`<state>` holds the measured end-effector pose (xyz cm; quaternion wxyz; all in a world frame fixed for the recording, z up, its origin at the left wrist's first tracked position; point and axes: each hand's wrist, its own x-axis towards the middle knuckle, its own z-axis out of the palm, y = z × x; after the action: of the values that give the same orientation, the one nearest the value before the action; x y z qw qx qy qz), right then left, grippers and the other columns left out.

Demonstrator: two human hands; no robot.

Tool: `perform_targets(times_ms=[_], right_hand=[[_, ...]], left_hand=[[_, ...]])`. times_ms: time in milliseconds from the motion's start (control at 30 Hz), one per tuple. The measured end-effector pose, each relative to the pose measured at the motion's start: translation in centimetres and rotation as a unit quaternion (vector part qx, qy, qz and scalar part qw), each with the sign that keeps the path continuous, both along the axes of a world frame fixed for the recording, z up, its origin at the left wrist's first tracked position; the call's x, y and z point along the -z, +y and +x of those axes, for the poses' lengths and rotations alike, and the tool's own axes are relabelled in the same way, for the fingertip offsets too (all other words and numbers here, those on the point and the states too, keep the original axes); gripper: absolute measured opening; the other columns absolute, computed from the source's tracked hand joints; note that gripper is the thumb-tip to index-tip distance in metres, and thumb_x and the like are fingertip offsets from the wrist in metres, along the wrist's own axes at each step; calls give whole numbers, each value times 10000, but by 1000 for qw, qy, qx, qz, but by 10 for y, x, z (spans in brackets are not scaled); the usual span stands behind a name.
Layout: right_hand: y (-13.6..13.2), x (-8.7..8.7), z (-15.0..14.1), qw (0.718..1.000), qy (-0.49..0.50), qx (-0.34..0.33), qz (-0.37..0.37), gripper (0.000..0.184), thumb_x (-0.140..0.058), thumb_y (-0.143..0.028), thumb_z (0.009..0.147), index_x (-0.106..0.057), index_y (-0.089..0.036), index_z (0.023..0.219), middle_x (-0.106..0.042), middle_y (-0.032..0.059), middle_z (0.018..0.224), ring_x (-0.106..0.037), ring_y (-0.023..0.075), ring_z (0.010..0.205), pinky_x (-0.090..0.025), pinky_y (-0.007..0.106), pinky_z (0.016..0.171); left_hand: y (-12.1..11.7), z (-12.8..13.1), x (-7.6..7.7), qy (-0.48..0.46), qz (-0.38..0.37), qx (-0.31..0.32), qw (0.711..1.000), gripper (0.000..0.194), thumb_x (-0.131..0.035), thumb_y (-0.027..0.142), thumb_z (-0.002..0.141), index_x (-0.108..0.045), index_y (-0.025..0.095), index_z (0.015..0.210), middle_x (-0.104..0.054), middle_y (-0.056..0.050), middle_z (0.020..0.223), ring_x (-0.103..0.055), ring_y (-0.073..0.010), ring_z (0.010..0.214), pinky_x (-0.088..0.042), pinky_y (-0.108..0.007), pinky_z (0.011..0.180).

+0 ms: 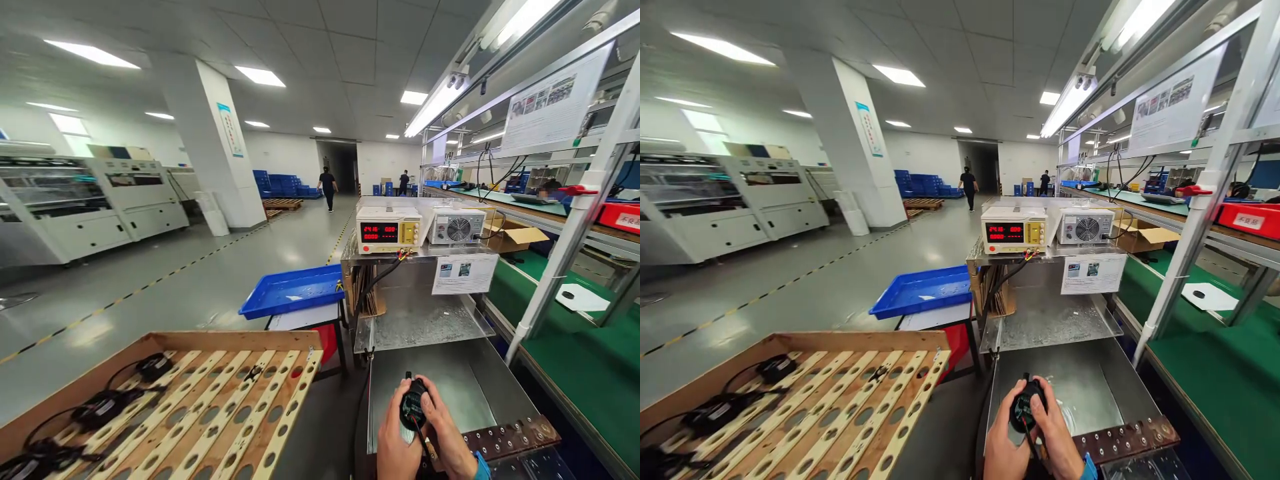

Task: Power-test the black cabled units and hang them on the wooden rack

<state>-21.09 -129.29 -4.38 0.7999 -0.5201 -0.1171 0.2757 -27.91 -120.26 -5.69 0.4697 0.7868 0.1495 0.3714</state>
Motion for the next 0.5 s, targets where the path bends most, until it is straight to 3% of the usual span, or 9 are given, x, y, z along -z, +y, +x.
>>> perform_targets(times_ms=[167,300,367,433,500], right_hand=[[7,4,1,1000,-3,8,7,702,-880,-492,672,-565,-188,1221,-635,108,1187,-598,299,1096,-484,387,976],[0,3,7,993,113,3,46,677,-880,-439,682,-568,-203,1233,-660,96,1122,-665,285,914,-558,440,870],[-8,-6,14,985,156,-2,69,607,-875,-424,689,-612,-192,1184,-662,106,1116,-675,288,892,-575,470,862],[-13,-15,25,983,167,1,81,518,-873,-402,689,-660,-169,1100,-665,121,1112,-672,294,929,-581,478,872],[-12,-17,39,987,146,18,66,430,-854,-384,714,-680,-145,1026,-676,140,1050,-672,307,929,-592,509,842]], left_hand=[[-1,5,8,1,13,36,999,477,-511,150,860,-546,230,1329,-579,-93,1382,-528,-239,1305,-425,-454,1123],[-10,-6,15,7,-74,64,995,698,-581,268,879,-296,184,1511,-310,-148,1574,-290,-275,1461,-286,-476,1197],[-21,-17,19,42,-158,134,977,711,-566,387,904,-283,153,1513,-326,-176,1560,-312,-298,1448,-298,-474,1186],[-38,-29,26,93,-224,252,937,692,-577,490,889,-386,143,1457,-455,-184,1474,-422,-317,1377,-350,-468,1150],[-58,-37,35,121,-271,332,895,733,-671,562,801,-485,143,1374,-558,-175,1362,-491,-331,1298,-371,-473,1123]])
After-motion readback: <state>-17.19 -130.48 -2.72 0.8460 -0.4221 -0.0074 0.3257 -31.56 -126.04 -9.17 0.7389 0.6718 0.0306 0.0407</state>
